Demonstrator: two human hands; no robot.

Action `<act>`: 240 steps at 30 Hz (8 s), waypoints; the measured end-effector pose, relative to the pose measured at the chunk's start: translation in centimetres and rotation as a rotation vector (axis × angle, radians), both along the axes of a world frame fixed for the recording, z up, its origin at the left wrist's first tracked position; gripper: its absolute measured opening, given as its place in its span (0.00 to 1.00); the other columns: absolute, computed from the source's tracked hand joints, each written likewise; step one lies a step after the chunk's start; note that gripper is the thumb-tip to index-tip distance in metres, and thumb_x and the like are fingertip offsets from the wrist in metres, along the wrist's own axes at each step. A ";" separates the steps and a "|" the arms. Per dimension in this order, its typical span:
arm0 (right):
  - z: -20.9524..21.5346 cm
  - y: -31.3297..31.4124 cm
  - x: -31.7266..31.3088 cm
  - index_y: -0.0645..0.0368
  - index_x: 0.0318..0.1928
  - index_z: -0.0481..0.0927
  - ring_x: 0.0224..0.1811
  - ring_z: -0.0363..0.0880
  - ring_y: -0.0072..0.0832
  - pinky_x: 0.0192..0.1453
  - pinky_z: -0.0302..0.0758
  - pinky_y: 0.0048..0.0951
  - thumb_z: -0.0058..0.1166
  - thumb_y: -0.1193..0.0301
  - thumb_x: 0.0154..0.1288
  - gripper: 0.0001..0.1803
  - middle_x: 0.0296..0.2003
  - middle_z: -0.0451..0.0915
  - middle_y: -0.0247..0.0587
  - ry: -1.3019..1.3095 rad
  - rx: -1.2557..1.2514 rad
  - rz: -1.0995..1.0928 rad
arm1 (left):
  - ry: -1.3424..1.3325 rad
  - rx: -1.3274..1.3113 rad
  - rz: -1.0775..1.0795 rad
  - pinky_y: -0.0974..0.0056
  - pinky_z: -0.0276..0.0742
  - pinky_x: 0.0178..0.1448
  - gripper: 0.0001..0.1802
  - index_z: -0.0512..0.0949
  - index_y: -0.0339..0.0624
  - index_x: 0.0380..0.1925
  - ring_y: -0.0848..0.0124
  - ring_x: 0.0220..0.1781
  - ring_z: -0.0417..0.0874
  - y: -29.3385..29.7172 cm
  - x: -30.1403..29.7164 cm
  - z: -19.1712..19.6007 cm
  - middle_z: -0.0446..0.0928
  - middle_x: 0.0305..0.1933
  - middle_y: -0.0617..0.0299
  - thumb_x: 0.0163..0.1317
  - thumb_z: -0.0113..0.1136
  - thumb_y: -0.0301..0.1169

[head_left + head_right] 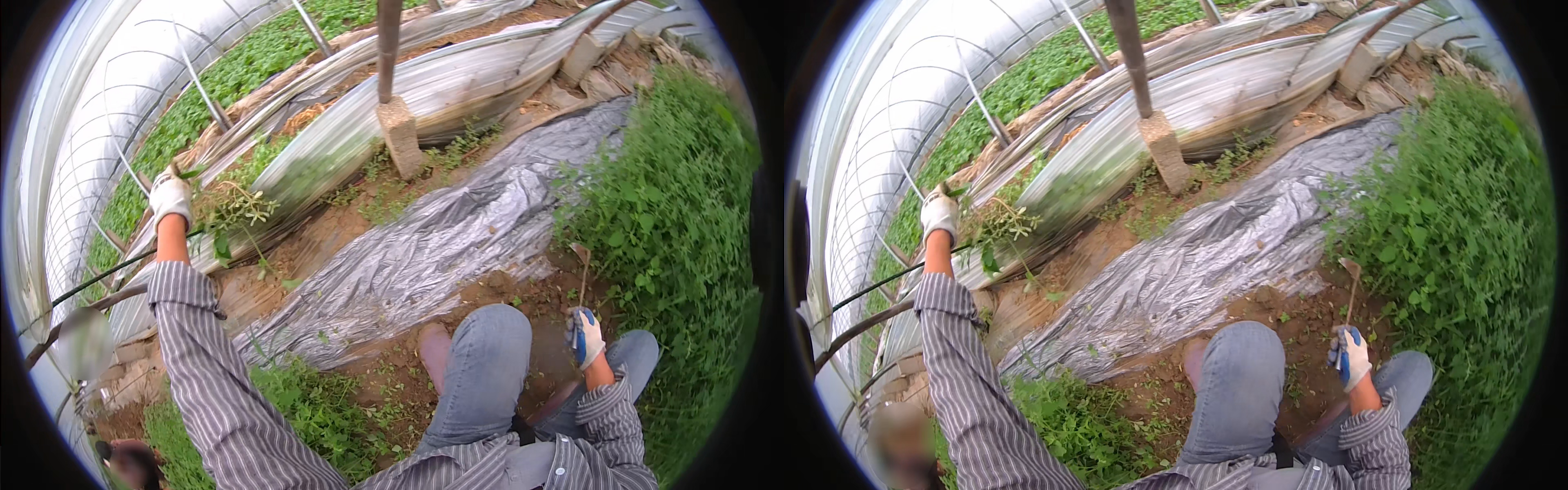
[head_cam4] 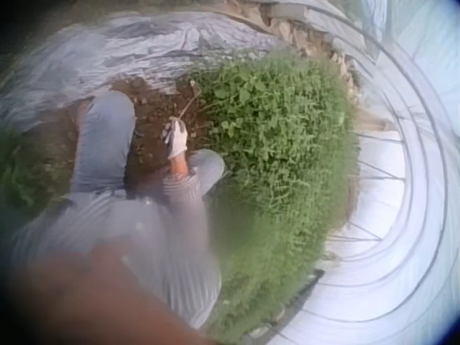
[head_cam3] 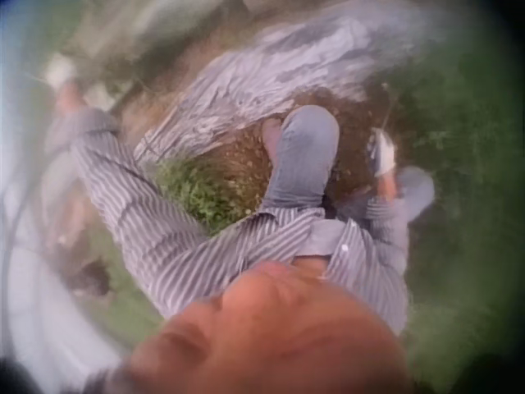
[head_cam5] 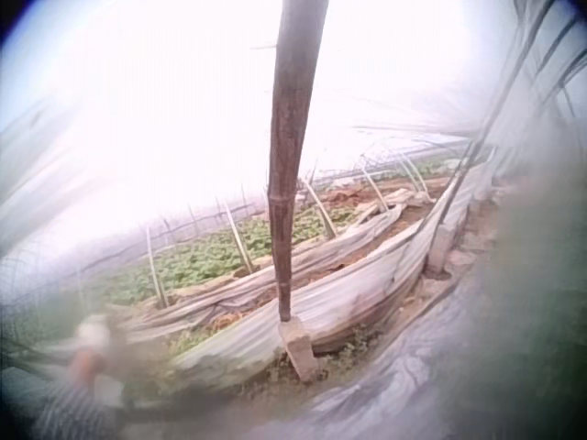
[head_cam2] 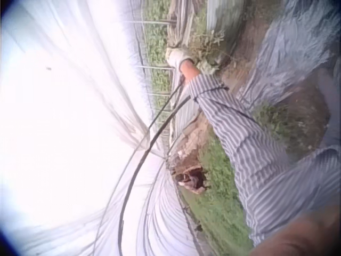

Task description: The person squats in a greenhouse and pulls weeds by hand from the soil around a row of plants. They repeatedly reach into the vegetation, uproot small plants, and toss them aside.

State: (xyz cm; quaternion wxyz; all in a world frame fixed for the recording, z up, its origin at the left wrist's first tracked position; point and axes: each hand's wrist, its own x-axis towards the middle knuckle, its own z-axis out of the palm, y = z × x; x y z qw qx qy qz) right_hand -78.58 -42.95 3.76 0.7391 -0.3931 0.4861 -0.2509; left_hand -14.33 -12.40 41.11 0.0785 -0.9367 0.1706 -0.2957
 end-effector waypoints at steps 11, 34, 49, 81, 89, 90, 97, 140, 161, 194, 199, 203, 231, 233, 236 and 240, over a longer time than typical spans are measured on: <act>3.5 2.1 -2.7 0.59 0.42 0.71 0.15 0.70 0.26 0.18 0.70 0.28 0.47 0.62 0.65 0.13 0.21 0.71 0.35 -0.257 0.010 0.035 | -0.172 -0.065 -0.445 0.55 0.70 0.52 0.21 0.72 0.45 0.46 0.55 0.49 0.74 -5.4 -15.0 -3.2 0.74 0.46 0.51 0.50 0.61 0.34; 2.4 2.7 -4.2 0.60 0.39 0.72 0.18 0.71 0.24 0.20 0.71 0.29 0.49 0.62 0.65 0.13 0.22 0.72 0.34 -0.186 0.053 0.004 | 0.922 -1.750 -0.103 0.72 0.67 0.17 0.16 0.73 0.46 0.30 0.74 0.19 0.72 -2.1 -4.4 -18.3 0.72 0.22 0.66 0.51 0.64 0.44; 0.7 2.1 -1.8 0.58 0.40 0.71 0.16 0.71 0.27 0.20 0.71 0.28 0.46 0.64 0.65 0.11 0.23 0.73 0.36 -0.077 0.137 0.018 | 0.076 -0.532 -0.231 0.58 0.73 0.45 0.22 0.72 0.36 0.45 0.55 0.39 0.79 -0.2 7.4 -17.4 0.79 0.38 0.50 0.49 0.61 0.33; 3.8 -4.0 5.7 0.62 0.43 0.71 0.18 0.70 0.23 0.20 0.67 0.22 0.48 0.61 0.64 0.16 0.22 0.71 0.35 -0.123 0.238 0.306 | 0.410 0.638 -0.561 0.61 0.73 0.51 0.17 0.73 0.47 0.48 0.62 0.52 0.76 -34.6 -6.2 -40.5 0.74 0.51 0.55 0.57 0.48 0.30; 2.5 -6.8 7.0 0.61 0.41 0.73 0.16 0.69 0.21 0.19 0.66 0.21 0.46 0.63 0.65 0.14 0.20 0.71 0.34 0.086 0.247 0.233 | 0.532 0.743 -0.562 0.58 0.68 0.59 0.27 0.60 0.51 0.61 0.57 0.60 0.69 -37.6 -2.2 -45.3 0.61 0.64 0.51 0.60 0.41 0.28; 1.9 -7.0 6.9 0.62 0.41 0.72 0.15 0.69 0.21 0.18 0.66 0.22 0.46 0.63 0.65 0.14 0.20 0.71 0.35 0.113 0.197 0.227 | 0.620 0.750 -0.507 0.56 0.67 0.60 0.27 0.59 0.54 0.62 0.56 0.62 0.67 -38.2 -2.2 -45.3 0.58 0.65 0.50 0.60 0.41 0.28; 1.1 -6.5 7.4 0.62 0.40 0.72 0.15 0.69 0.22 0.18 0.66 0.22 0.45 0.63 0.66 0.13 0.20 0.71 0.36 0.061 0.183 0.167 | 0.532 0.845 -0.540 0.53 0.73 0.51 0.22 0.67 0.53 0.54 0.54 0.50 0.76 -36.2 0.1 -44.0 0.68 0.57 0.48 0.58 0.44 0.28; 0.7 -1.6 12.2 0.62 0.39 0.70 0.14 0.69 0.25 0.16 0.67 0.26 0.44 0.64 0.66 0.12 0.19 0.71 0.37 0.261 0.156 0.127 | 0.585 0.591 -0.348 0.53 0.77 0.39 0.14 0.82 0.49 0.39 0.63 0.46 0.81 -35.8 9.7 -44.6 0.80 0.45 0.60 0.59 0.48 0.34; -1.1 1.6 7.4 0.62 0.35 0.74 0.27 0.68 0.17 0.30 0.66 0.22 0.46 0.67 0.64 0.10 0.25 0.72 0.31 0.136 -0.057 0.339 | 1.129 0.034 -0.798 0.64 0.74 0.42 0.15 0.74 0.41 0.44 0.65 0.37 0.77 -10.3 -14.9 -26.6 0.77 0.35 0.54 0.56 0.57 0.30; -2.0 0.5 1.1 0.62 0.37 0.74 0.31 0.70 0.21 0.37 0.68 0.24 0.45 0.68 0.65 0.10 0.29 0.73 0.34 0.159 -0.091 0.222 | 0.901 0.015 -0.133 0.59 0.63 0.63 0.56 0.47 0.33 0.64 0.50 0.64 0.61 -13.6 -14.6 -45.3 0.54 0.64 0.35 0.42 0.67 0.49; -1.5 0.1 2.4 0.61 0.36 0.74 0.30 0.68 0.18 0.34 0.66 0.21 0.46 0.67 0.64 0.10 0.27 0.72 0.32 0.263 -0.017 0.227 | 0.861 -0.202 -0.474 0.56 0.72 0.50 0.18 0.75 0.41 0.42 0.52 0.47 0.77 -14.1 -9.5 -46.7 0.77 0.41 0.46 0.51 0.57 0.36; -1.1 0.2 3.8 0.60 0.37 0.75 0.23 0.67 0.18 0.27 0.64 0.20 0.46 0.67 0.65 0.10 0.22 0.71 0.30 0.384 -0.101 0.265 | 0.687 -0.758 -0.354 0.62 0.74 0.43 0.15 0.76 0.35 0.37 0.57 0.39 0.81 -17.7 -0.5 -43.4 0.79 0.37 0.47 0.46 0.52 0.22; 2.9 -1.4 6.7 0.62 0.39 0.72 0.16 0.71 0.22 0.17 0.65 0.22 0.48 0.64 0.63 0.13 0.22 0.72 0.35 0.159 -0.005 0.248 | 1.756 -1.221 -0.386 0.68 0.68 0.18 0.12 0.71 0.36 0.40 0.70 0.18 0.74 -27.3 -2.6 -41.2 0.77 0.26 0.56 0.55 0.52 0.15; 2.6 -2.6 7.0 0.62 0.39 0.72 0.16 0.71 0.22 0.17 0.66 0.22 0.49 0.64 0.63 0.13 0.22 0.72 0.35 0.147 0.074 0.291 | 1.668 -0.923 -0.677 0.66 0.78 0.39 0.23 0.69 0.32 0.46 0.68 0.38 0.80 -29.1 -4.5 -42.0 0.76 0.42 0.52 0.47 0.45 0.08; 3.3 -4.9 6.8 0.60 0.38 0.71 0.17 0.71 0.21 0.17 0.69 0.23 0.49 0.65 0.63 0.11 0.21 0.70 0.33 0.174 0.075 0.394 | 1.079 -0.369 -0.961 0.62 0.74 0.47 0.22 0.73 0.35 0.44 0.58 0.42 0.79 -35.8 -9.9 -41.2 0.78 0.42 0.50 0.45 0.56 0.20; 3.5 -8.3 6.8 0.60 0.37 0.69 0.19 0.72 0.21 0.18 0.70 0.23 0.48 0.68 0.63 0.08 0.22 0.69 0.32 0.156 0.139 0.466 | 0.937 -0.173 -0.967 0.57 0.74 0.44 0.18 0.76 0.41 0.41 0.52 0.42 0.78 -43.9 -10.0 -44.1 0.77 0.39 0.46 0.45 0.55 0.24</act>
